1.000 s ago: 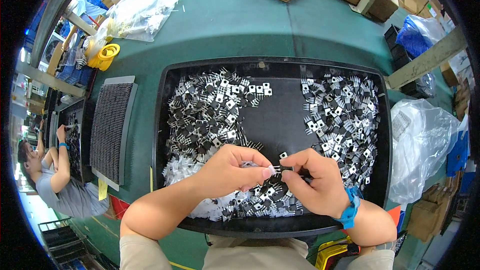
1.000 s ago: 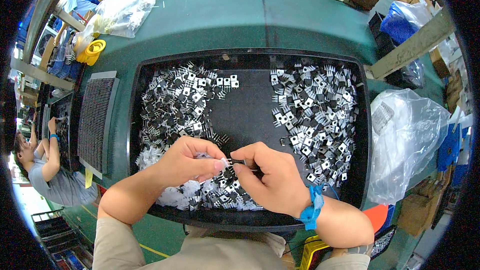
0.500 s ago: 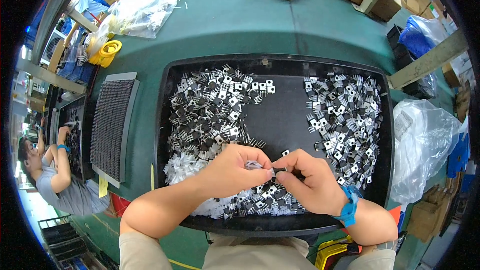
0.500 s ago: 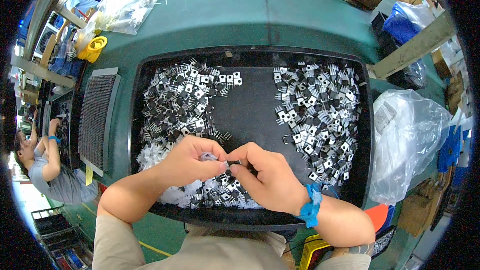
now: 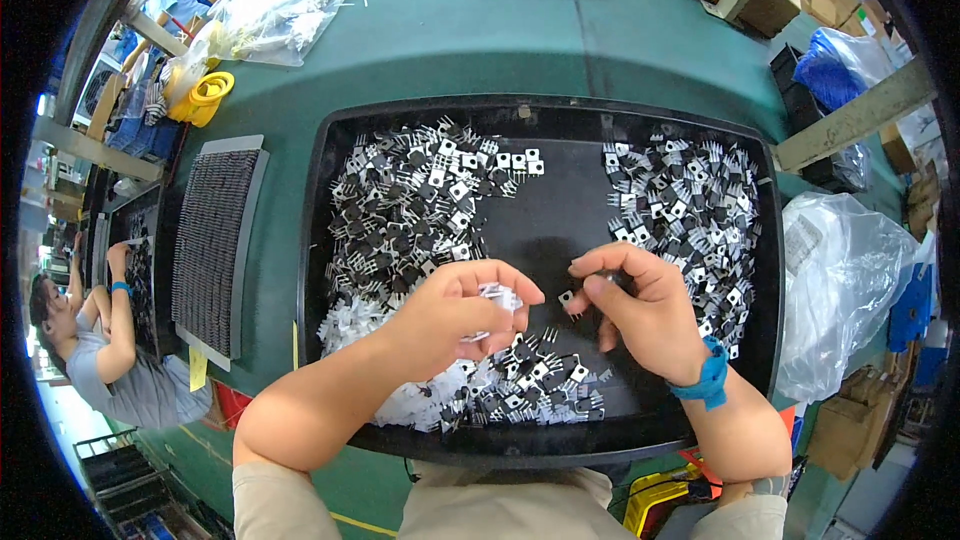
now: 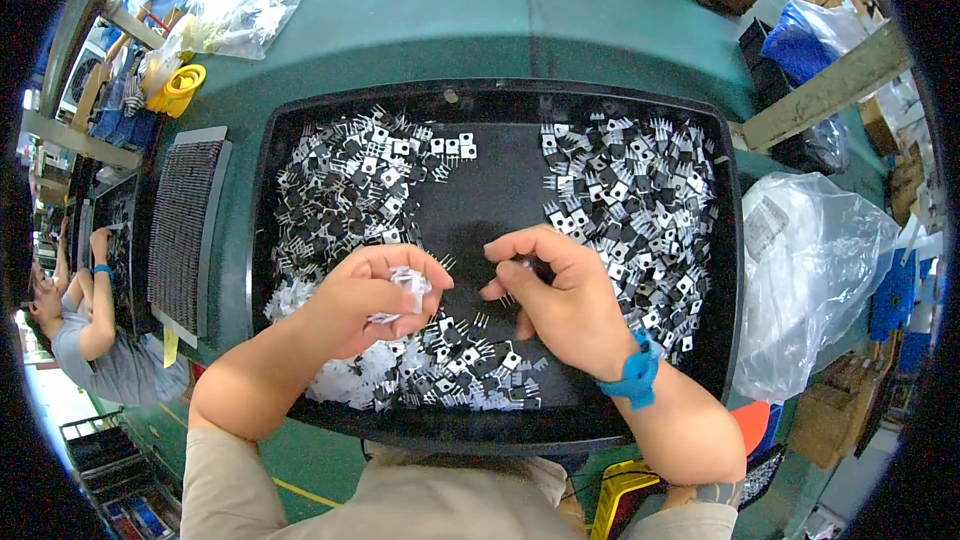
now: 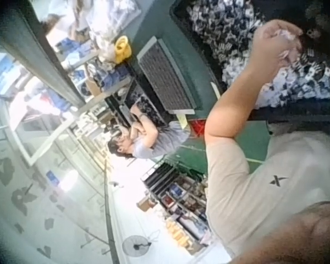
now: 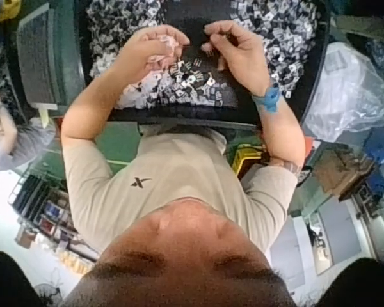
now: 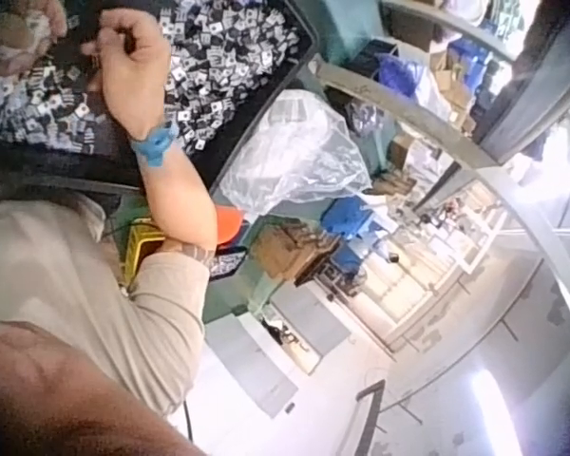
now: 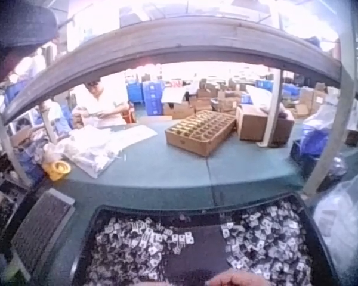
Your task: The person sorts and inspects small electronic components by hand, taking them from a large tray at an industrial workstation.
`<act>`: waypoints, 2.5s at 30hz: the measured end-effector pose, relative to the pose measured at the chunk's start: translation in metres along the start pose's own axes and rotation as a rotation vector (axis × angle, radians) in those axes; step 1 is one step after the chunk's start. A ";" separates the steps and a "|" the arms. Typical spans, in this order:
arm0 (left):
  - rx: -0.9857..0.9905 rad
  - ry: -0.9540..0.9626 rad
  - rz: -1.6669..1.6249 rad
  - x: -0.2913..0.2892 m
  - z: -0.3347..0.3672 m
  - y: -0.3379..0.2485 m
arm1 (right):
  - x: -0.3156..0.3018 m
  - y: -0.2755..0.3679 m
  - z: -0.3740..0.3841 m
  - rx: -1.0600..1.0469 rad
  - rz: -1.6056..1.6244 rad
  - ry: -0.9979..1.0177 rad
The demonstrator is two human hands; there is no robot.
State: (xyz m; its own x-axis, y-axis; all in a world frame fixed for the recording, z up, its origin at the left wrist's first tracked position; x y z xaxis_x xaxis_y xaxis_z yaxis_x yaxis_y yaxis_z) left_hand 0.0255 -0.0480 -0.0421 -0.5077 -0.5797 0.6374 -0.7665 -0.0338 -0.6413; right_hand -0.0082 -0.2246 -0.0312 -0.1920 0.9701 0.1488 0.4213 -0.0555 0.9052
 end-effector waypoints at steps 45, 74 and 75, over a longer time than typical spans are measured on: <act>0.051 -0.015 0.262 0.010 -0.001 -0.004 | 0.030 0.020 -0.023 -0.369 -0.357 0.016; -0.023 -0.072 0.340 0.009 -0.003 -0.002 | 0.031 0.014 -0.016 -0.341 -0.340 0.163; -0.023 -0.072 0.340 0.009 -0.002 -0.002 | 0.027 0.005 -0.013 -0.208 -0.067 0.130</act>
State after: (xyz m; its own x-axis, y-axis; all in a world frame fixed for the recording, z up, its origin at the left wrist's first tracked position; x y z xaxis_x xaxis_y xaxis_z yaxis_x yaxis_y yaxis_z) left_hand 0.0214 -0.0510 -0.0344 -0.7074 -0.6103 0.3564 -0.5673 0.1895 -0.8015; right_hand -0.0228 -0.2020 -0.0177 -0.3312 0.9355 0.1230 0.2150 -0.0520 0.9752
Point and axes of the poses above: each hand's wrist, its own z-axis towards the middle knuckle, its own x-axis out of the palm, y = z × x, the point moved 6 cm from there along z, towards the middle knuckle, and after that the axes turned 10 degrees about y, right-handed, at the moved point
